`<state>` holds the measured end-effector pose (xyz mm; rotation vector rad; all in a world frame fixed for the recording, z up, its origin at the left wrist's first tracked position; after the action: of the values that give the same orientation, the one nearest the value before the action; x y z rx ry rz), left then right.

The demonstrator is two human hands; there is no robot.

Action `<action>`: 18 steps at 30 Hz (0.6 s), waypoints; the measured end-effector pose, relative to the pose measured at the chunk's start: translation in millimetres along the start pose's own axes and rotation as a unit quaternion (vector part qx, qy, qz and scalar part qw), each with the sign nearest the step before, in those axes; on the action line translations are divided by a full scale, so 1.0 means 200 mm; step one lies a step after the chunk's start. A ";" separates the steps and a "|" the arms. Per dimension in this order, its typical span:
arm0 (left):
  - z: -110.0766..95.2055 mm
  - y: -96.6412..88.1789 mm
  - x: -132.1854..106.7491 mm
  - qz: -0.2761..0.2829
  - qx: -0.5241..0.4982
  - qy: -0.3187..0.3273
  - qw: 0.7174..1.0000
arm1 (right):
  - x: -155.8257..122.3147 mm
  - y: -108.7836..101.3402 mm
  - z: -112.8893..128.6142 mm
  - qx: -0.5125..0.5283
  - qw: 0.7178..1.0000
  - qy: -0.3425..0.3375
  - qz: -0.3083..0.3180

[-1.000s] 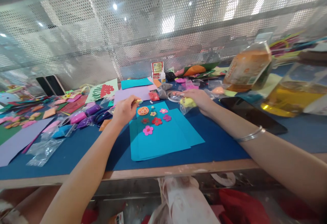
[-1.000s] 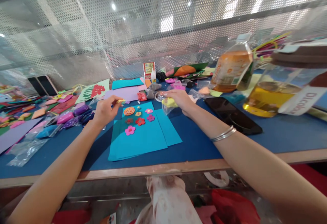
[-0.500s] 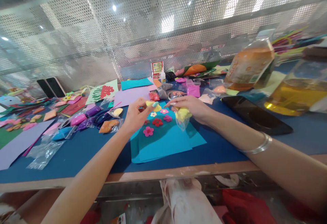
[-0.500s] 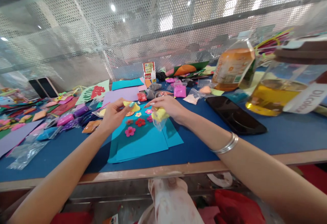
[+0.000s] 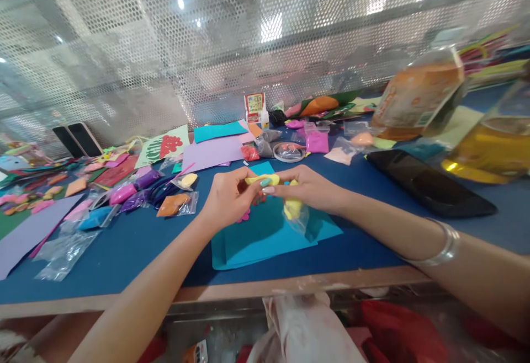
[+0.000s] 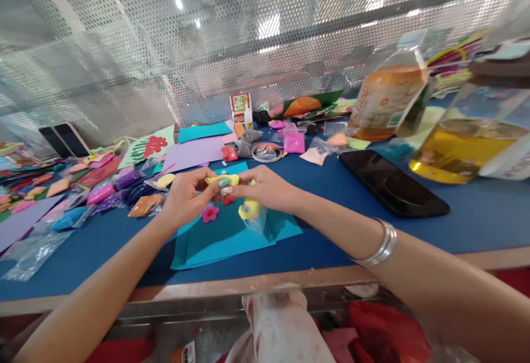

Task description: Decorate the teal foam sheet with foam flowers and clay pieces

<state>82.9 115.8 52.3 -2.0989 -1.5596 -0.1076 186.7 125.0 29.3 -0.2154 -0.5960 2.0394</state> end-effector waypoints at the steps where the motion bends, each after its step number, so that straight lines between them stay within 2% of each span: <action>1: -0.01 -0.01 0.00 -0.001 0.037 0.019 0.999 | 0.00 0.00 -0.01 0.005 1.000 0.014 -0.002; 3: -0.03 -0.03 0.01 -0.008 0.086 0.048 0.995 | 0.01 -0.01 -0.03 0.010 0.999 0.034 -0.009; 6: -0.02 -0.07 0.02 -0.032 0.077 0.059 0.995 | 0.01 -0.02 -0.05 0.019 0.999 0.042 -0.018; 9: 0.00 -0.19 0.04 -0.109 0.042 0.064 0.991 | 0.00 -0.04 -0.06 0.024 0.998 0.041 -0.029; 12: 0.00 -0.34 0.04 -0.189 0.014 0.096 0.977 | 0.00 -0.09 -0.06 0.024 0.997 0.045 -0.056; 15: 0.02 -0.39 0.06 -0.186 0.007 0.097 0.978 | 0.01 -0.13 -0.05 0.006 0.996 0.044 -0.077; 18: 0.08 -0.36 0.08 -0.157 0.004 0.072 0.985 | -0.06 -0.16 0.00 -0.009 0.993 0.038 -0.110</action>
<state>18.4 151.5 70.8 -1.7810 -1.7838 -0.3541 217.5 127.8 45.1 -0.2269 -0.5638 1.8055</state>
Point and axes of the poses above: each hand's wrist, its own x-axis towards the middle knuckle, its own y-axis out of the palm, z = x × y, the point moved 9 cm from there along x, towards the middle knuckle, and after that the axes turned 13 degrees about -x, right-handed, at the moved point
